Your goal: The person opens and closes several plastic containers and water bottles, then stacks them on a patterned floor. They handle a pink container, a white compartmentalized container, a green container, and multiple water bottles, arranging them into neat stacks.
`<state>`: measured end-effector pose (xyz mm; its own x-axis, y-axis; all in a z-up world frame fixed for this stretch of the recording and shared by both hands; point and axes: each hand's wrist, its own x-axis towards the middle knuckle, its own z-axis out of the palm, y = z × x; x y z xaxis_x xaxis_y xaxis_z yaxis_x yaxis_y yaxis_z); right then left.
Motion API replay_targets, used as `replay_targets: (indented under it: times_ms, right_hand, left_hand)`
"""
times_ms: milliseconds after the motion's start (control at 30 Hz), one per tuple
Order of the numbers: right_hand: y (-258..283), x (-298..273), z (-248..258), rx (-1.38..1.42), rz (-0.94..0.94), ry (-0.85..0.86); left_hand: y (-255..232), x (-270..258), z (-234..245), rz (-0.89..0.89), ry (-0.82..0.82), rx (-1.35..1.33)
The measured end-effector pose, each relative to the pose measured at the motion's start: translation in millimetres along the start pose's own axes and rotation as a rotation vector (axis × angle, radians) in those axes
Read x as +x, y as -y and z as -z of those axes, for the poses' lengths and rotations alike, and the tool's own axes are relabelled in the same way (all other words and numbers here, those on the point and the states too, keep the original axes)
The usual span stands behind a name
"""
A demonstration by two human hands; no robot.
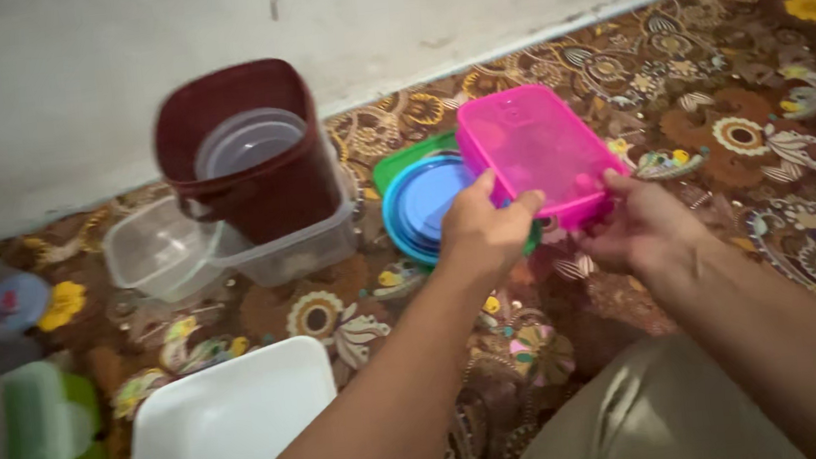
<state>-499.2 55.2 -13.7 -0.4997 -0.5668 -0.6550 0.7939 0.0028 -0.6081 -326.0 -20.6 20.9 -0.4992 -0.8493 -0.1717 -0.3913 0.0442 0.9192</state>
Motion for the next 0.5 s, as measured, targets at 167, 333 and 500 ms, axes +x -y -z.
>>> replay_targets:
  times_ms: [167,333,500]
  right_hand:
    - [30.9,19.5,23.6,-0.005,-0.020,-0.143]
    - [53.7,74.4,51.3,-0.037,-0.058,-0.095]
    - [58.1,115.0,75.1,-0.106,-0.068,-0.055]
  left_hand:
    - [6.1,21.3,-44.1,-0.098,0.165,0.007]
    - [11.4,50.4,-78.4,-0.084,0.203,0.071]
    - [17.5,63.6,-91.2,0.040,0.294,-0.035]
